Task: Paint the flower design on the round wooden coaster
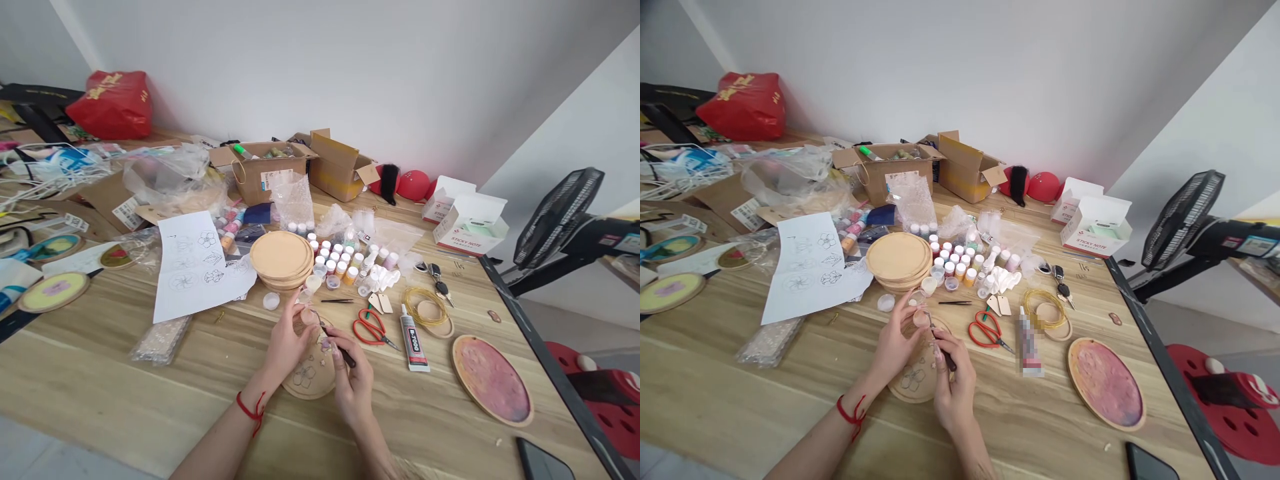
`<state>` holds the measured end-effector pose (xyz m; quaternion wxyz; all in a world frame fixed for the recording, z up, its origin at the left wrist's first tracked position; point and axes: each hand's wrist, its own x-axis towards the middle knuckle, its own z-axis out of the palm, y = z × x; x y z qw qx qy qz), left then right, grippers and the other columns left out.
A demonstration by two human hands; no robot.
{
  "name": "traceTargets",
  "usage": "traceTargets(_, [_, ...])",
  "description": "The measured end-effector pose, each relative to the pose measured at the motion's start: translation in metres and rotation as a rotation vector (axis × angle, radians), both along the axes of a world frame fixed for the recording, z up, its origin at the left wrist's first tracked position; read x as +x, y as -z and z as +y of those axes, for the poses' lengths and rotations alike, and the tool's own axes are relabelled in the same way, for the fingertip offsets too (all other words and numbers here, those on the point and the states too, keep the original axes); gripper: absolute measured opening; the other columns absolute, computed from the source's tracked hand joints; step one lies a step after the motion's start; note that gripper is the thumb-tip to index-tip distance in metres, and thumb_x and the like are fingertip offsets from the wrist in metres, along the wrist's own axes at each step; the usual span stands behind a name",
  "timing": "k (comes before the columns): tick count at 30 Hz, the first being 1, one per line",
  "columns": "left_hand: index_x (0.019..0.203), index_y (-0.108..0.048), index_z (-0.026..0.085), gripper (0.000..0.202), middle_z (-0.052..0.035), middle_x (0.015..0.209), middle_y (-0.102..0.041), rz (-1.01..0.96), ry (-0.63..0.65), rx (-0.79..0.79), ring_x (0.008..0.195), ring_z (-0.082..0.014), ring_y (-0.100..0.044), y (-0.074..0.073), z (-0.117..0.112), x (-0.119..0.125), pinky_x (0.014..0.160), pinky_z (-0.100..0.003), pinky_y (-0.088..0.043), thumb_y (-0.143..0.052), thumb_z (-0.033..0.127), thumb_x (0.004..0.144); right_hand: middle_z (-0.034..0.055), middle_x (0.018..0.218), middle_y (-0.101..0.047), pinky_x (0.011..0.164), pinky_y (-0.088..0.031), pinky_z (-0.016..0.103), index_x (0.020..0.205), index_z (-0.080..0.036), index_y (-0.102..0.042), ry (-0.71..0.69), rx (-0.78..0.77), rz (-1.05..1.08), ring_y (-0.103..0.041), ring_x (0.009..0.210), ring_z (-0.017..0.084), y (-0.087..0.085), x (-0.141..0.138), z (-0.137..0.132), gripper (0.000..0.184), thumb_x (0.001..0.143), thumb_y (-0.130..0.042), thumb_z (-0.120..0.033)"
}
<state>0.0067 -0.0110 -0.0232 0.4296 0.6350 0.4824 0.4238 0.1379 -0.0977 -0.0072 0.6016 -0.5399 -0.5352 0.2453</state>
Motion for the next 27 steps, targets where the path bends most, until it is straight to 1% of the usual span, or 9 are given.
traceTargets(2, [0.150, -0.031, 0.025, 0.072, -0.0109, 0.125, -0.064, 0.000, 0.003, 0.001, 0.119, -0.0241, -0.061, -0.0002, 0.0001, -0.0003, 0.105, -0.043, -0.045, -0.063, 0.029, 0.087, 0.0121, 0.120, -0.070, 0.101, -0.052, 0.043, 0.107, -0.022, -0.069, -0.049, -0.012, -0.023, -0.064, 0.118, 0.025, -0.0015, -0.0007, 0.0009, 0.021, 0.098, -0.052, -0.027])
traceTargets(5, [0.151, -0.030, 0.025, 0.072, -0.0107, 0.126, -0.064, -0.014, 0.004, -0.015, 0.121, -0.0238, -0.061, 0.0002, 0.0003, -0.0003, 0.105, -0.042, -0.045, -0.061, 0.024, 0.086, 0.0112, 0.116, -0.072, 0.098, -0.054, 0.042, 0.107, -0.023, -0.069, -0.120, -0.009, -0.037, -0.066, 0.114, 0.024, -0.0031, -0.0003, 0.0014, 0.020, 0.098, -0.052, -0.027])
traceTargets(8, [0.150, -0.030, 0.026, 0.073, -0.0097, 0.126, -0.064, -0.016, 0.000, -0.018, 0.121, -0.0231, -0.060, 0.0008, -0.0003, 0.0007, 0.106, -0.042, -0.045, -0.061, 0.020, 0.085, 0.0112, 0.112, -0.073, 0.094, -0.055, 0.041, 0.104, -0.023, -0.070, -0.099, 0.001, -0.024, -0.068, 0.108, 0.024, -0.0032, 0.0020, 0.0014, 0.021, 0.098, -0.051, -0.028])
traceTargets(11, [0.149, -0.032, 0.025, 0.071, -0.0113, 0.126, -0.064, -0.009, 0.020, 0.003, 0.120, -0.0246, -0.061, 0.0009, -0.0016, 0.0017, 0.105, -0.043, -0.046, -0.064, 0.027, 0.086, 0.0122, 0.115, -0.072, 0.096, -0.054, 0.042, 0.104, -0.022, -0.069, -0.052, 0.005, -0.016, -0.067, 0.111, 0.025, -0.0039, 0.0032, 0.0022, 0.021, 0.098, -0.050, -0.029])
traceTargets(14, [0.149, -0.033, 0.026, 0.071, -0.0117, 0.126, -0.064, -0.002, 0.017, -0.003, 0.119, -0.0253, -0.062, 0.0012, -0.0014, 0.0015, 0.103, -0.043, -0.047, -0.065, 0.030, 0.086, 0.0118, 0.120, -0.071, 0.098, -0.054, 0.042, 0.107, -0.023, -0.069, -0.093, -0.011, -0.039, -0.065, 0.116, 0.025, -0.0066, 0.0021, 0.0028, 0.020, 0.097, -0.052, -0.027])
traceTargets(18, [0.150, -0.030, 0.028, 0.073, -0.0093, 0.127, -0.064, -0.030, -0.013, -0.026, 0.120, -0.0228, -0.061, 0.0017, 0.0009, -0.0003, 0.104, -0.042, -0.046, -0.061, 0.019, 0.085, 0.0103, 0.115, -0.072, 0.096, -0.054, 0.039, 0.105, -0.024, -0.070, -0.163, -0.040, -0.047, -0.068, 0.110, 0.023, -0.0087, 0.0016, 0.0017, 0.020, 0.097, -0.052, -0.027])
traceTargets(20, [0.151, -0.029, 0.028, 0.075, -0.0093, 0.127, -0.063, -0.039, -0.027, -0.025, 0.121, -0.0224, -0.061, 0.0014, 0.0013, -0.0007, 0.105, -0.042, -0.045, -0.060, 0.017, 0.084, 0.0106, 0.111, -0.073, 0.093, -0.055, 0.038, 0.102, -0.023, -0.070, -0.144, -0.035, -0.032, -0.069, 0.107, 0.023, -0.0078, 0.0024, 0.0011, 0.022, 0.098, -0.050, -0.029])
traceTargets(24, [0.151, -0.030, 0.027, 0.073, -0.0109, 0.127, -0.064, -0.014, 0.009, -0.025, 0.121, -0.0242, -0.060, 0.0009, -0.0006, 0.0003, 0.106, -0.044, -0.045, -0.064, 0.027, 0.086, 0.0121, 0.114, -0.072, 0.093, -0.055, 0.040, 0.104, -0.022, -0.071, -0.067, -0.020, -0.039, -0.067, 0.110, 0.025, -0.0065, 0.0036, 0.0018, 0.024, 0.099, -0.049, -0.032])
traceTargets(27, [0.151, -0.030, 0.026, 0.074, -0.0118, 0.128, -0.063, -0.002, 0.049, -0.029, 0.122, -0.0250, -0.060, 0.0018, -0.0011, 0.0005, 0.106, -0.045, -0.045, -0.065, 0.027, 0.085, 0.0123, 0.114, -0.072, 0.091, -0.056, 0.040, 0.103, -0.022, -0.072, -0.075, -0.025, -0.049, -0.068, 0.107, 0.025, -0.0086, 0.0028, 0.0025, 0.023, 0.098, -0.051, -0.032])
